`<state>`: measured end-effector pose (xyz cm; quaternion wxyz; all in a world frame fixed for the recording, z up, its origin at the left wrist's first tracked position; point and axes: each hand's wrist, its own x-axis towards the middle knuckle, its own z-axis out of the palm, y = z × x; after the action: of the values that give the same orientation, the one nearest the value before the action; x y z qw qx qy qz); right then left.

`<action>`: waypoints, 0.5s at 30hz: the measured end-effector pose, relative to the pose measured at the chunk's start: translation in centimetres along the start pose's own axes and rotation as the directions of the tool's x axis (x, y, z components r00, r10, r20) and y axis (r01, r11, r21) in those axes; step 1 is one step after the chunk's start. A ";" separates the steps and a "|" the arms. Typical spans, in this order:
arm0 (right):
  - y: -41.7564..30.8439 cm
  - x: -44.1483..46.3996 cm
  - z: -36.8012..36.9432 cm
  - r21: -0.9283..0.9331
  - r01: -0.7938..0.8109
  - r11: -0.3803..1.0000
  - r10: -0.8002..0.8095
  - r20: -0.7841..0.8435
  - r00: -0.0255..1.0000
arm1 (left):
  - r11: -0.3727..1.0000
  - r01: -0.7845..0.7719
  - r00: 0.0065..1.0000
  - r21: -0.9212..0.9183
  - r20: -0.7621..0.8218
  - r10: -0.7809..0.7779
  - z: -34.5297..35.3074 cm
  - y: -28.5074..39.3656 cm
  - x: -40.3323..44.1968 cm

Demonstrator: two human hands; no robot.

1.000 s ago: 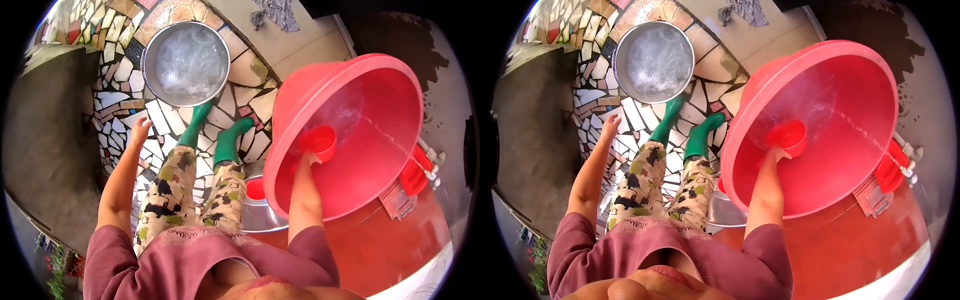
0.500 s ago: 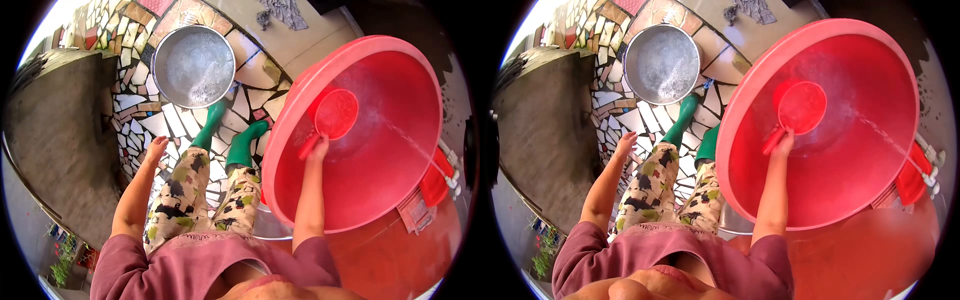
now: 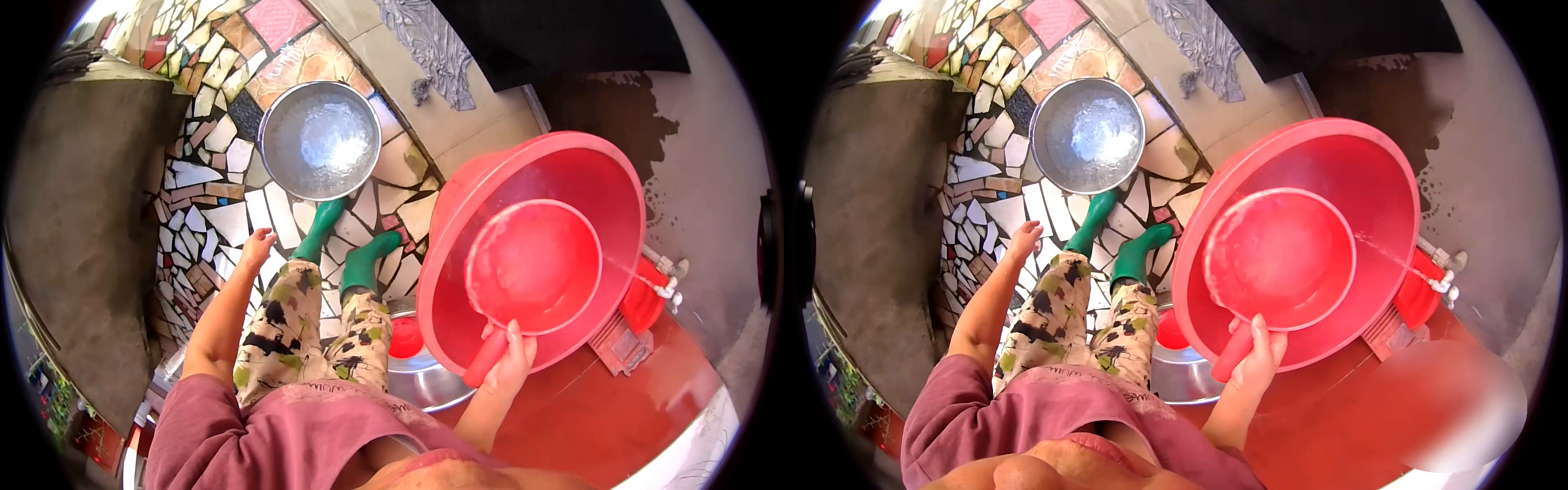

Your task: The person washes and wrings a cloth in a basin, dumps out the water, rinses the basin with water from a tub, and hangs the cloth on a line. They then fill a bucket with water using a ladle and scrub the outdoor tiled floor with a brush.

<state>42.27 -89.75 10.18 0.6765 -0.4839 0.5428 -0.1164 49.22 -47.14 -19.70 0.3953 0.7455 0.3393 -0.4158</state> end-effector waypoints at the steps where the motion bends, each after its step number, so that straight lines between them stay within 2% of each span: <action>1: -0.1 -0.6 0.8 -0.017 -0.001 1.000 0.001 -0.021 1.000 | 1.000 0.015 1.000 0.006 0.020 -0.015 -0.2 -0.1 -0.1; 2: -0.2 -1.1 1.8 -0.023 0.003 1.000 -0.003 0.001 1.000 | 0.999 0.031 0.999 0.014 0.034 -0.031 -0.7 -0.2 -0.3; 4: -0.1 -1.8 3.5 -0.156 0.104 0.982 -0.094 0.070 0.993 | 0.999 0.030 1.000 0.011 0.003 -0.030 -1.3 -1.1 -0.6; 7: 1.2 -1.2 4.4 -0.207 0.160 0.965 -0.131 0.146 0.981 | 0.996 -0.080 0.990 -0.041 -0.121 0.075 -2.0 -4.5 0.7; 8: 1.5 -1.1 5.4 -0.196 0.163 0.967 -0.131 0.164 0.978 | 0.997 -0.056 0.993 -0.052 -0.109 0.050 -2.7 -4.2 0.5; 10: 2.1 -1.2 7.0 -0.214 0.263 0.941 -0.219 0.207 0.953 | 0.993 -0.098 0.984 0.064 -0.140 0.106 -3.7 -5.5 2.3; 11: 2.6 -1.3 8.0 -0.225 0.259 0.939 -0.213 0.209 0.954 | 0.999 -0.027 0.996 0.018 -0.090 0.028 -4.3 -4.2 2.1; 13: 3.8 -0.8 9.3 -0.215 0.343 0.914 -0.304 0.197 0.932 | 0.998 0.027 0.998 -0.049 -0.054 -0.029 -5.1 -2.3 2.2; 15: 4.7 0.0 9.8 -0.369 0.503 0.782 -0.427 0.271 0.863 | 0.993 0.022 1.000 -0.113 -0.019 -0.024 -4.8 -0.5 2.8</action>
<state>48.81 -82.20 5.95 0.5483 -0.7472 0.3573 -0.1158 51.65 -42.26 -20.71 0.4286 0.7221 0.3749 -0.3928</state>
